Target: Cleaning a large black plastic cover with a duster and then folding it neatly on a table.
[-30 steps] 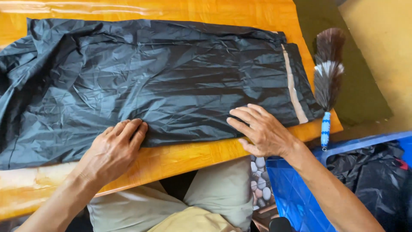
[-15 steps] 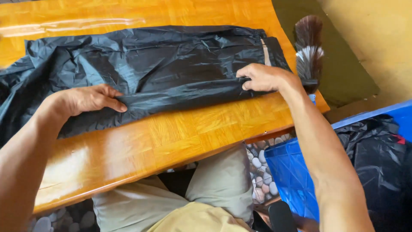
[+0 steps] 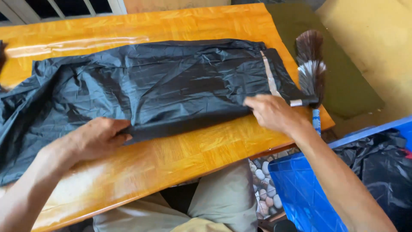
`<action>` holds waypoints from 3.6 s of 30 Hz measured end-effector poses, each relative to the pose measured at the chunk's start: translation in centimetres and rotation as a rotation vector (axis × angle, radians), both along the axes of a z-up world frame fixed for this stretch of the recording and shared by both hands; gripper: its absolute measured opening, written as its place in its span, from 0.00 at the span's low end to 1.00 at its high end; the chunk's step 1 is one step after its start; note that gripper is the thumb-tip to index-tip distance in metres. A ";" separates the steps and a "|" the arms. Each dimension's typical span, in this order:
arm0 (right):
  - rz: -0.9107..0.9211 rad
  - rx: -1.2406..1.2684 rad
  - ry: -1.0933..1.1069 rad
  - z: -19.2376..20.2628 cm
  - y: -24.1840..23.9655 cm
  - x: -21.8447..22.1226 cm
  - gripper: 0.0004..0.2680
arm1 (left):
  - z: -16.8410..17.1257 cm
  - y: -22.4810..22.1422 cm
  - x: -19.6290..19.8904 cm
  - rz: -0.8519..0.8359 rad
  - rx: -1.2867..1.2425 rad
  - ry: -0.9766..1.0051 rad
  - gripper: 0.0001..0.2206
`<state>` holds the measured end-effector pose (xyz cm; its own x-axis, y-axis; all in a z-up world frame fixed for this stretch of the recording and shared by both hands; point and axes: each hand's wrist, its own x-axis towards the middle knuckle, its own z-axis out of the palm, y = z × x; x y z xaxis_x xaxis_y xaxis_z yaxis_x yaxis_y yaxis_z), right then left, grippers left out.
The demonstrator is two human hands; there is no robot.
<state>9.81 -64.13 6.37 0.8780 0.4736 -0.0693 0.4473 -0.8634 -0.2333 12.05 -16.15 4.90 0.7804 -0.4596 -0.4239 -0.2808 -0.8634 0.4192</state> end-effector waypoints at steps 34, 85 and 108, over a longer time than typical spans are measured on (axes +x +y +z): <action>-0.476 -0.114 -0.028 0.3 10.6 2.8 0.35 | -6.8 -2.7 -2.0 -0.143 0.111 -0.901 0.44; -0.486 0.137 -0.670 -11.6 4.2 19.5 0.12 | -8.0 -1.4 22.0 0.295 0.180 -0.665 0.14; -0.436 0.207 -1.167 -10.9 3.9 19.5 0.13 | -5.7 -2.5 20.8 0.345 -0.257 -0.485 0.12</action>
